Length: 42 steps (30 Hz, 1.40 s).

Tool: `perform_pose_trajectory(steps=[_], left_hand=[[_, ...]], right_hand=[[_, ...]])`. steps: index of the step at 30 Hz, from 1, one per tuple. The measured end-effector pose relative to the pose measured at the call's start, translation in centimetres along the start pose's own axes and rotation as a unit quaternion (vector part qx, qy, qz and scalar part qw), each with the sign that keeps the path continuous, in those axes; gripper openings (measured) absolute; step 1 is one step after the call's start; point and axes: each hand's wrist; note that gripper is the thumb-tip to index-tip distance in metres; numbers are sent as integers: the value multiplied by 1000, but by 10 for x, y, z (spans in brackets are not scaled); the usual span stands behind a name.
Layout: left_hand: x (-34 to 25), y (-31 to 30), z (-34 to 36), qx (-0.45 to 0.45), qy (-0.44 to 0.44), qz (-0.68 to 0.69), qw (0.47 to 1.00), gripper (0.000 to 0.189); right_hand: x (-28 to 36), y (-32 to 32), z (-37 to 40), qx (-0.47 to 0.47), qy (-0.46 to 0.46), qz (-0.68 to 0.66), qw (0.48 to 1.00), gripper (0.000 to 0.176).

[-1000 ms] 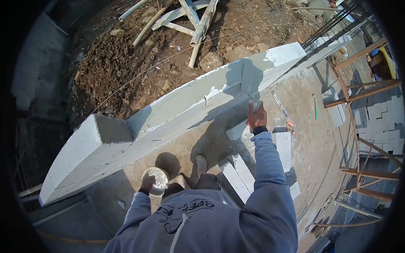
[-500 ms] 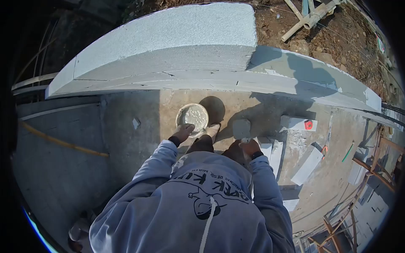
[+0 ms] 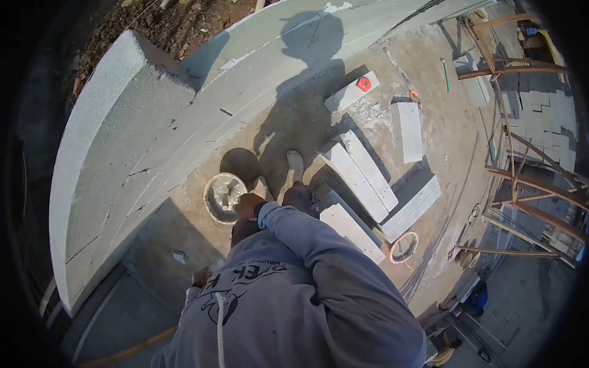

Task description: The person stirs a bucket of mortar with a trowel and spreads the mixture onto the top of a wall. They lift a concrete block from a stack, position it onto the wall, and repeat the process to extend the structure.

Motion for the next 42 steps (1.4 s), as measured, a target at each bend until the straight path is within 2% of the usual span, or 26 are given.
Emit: perform_pose_trajectory(steps=[1, 2, 3, 4, 6, 8, 9, 10, 11, 12, 13, 14, 16, 18, 20, 22, 24, 25, 27, 28, 30, 33, 35, 37, 38, 42], left_hand=[[-10, -20, -23, -12, 41, -8, 999, 25], [-26, -44, -55, -12, -35, 182, 983, 25], [-51, -73, -93, -5, -115, 361, 925, 27], [-85, -108, -125, -12, -87, 360, 929, 28], [-161, -182, -171, -38, 63, 290, 954, 33], [-254, -250, -194, -46, 168, 181, 968, 35], [-283, -268, -213, -48, 161, 211, 963, 34], [-305, -285, -238, -41, 146, 196, 969, 34], [-336, -299, -250, -31, 179, 108, 977, 34], [-369, -310, -258, -23, 212, 17, 977, 34], [-395, -310, -271, -20, 217, 5, 976, 34], [-417, -305, -282, -19, 218, -8, 976, 34], [-462, -284, -295, -15, 229, -12, 973, 35], [-483, -247, -326, 15, 225, -2, 974, 35], [-548, -195, -298, 91, 138, 66, 984, 37], [-601, -132, -285, 95, 116, 36, 988, 34], [-636, -68, -312, 129, 48, 37, 990, 46], [-655, -37, -327, 146, -8, 30, 989, 54], [-670, 27, -394, 152, -61, 23, 986, 65], [-683, 60, -418, 74, -30, -11, 997, 50], [-685, 115, -490, 94, 233, -170, 953, 45], [-667, 193, -568, 55, 192, -92, 975, 46], [-638, 222, -583, 34, 132, -103, 985, 43], [-610, 227, -585, 27, 194, -230, 953, 37], [-599, 229, -585, 26, 228, -288, 930, 37], [-570, 216, -556, 101, 208, 20, 973, 33]], right_hand=[[-31, 14, 0, -110, 66, -101, 987, 41], [-64, 17, 9, -157, 105, -117, 975, 40], [-97, 19, 18, -206, 141, -134, 959, 41], [-123, 19, 44, -261, 211, -139, 932, 42], [-185, 43, 84, -318, 338, -208, 861, 47], [-222, 77, 138, -386, 394, -259, 793, 46], [-243, 107, 153, -380, 452, -283, 756, 45], [-278, 152, 155, -374, 467, -254, 760, 43], [-285, 176, 172, -407, 486, -297, 714, 39], [-328, 235, 156, -376, 515, -254, 728, 35], [-326, 247, 174, -361, 513, -324, 709, 35], [-303, 222, 212, -324, 497, -539, 597, 35], [-318, 246, 213, -326, 500, -599, 534, 34], [-333, 254, 209, -350, 534, -543, 546, 38], [-354, 252, 209, -352, 550, -524, 548, 42], [-387, 245, 210, -339, 548, -541, 541, 46], [-451, 272, 184, -336, 606, -506, 513, 52], [-484, 276, 186, -346, 593, -522, 506, 55], [-550, 285, 186, -376, 635, -458, 495, 61], [-586, 296, 184, -393, 639, -434, 499, 63], [-649, 313, 181, -420, 656, -376, 502, 72], [-729, 352, 158, -466, 661, -356, 468, 77], [-738, 363, 137, -474, 677, -332, 455, 80], [-735, 361, 119, -477, 719, -270, 428, 82], [-735, 372, 116, -486, 712, -256, 438, 84], [-699, 394, 127, -488, 664, -265, 500, 90]])
Point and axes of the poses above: each hand's wrist, its own z-axis away from the middle knuckle, its own y-axis out of the palm, x = y × z, and after that the axes turned 7 degrees about z, right-handed
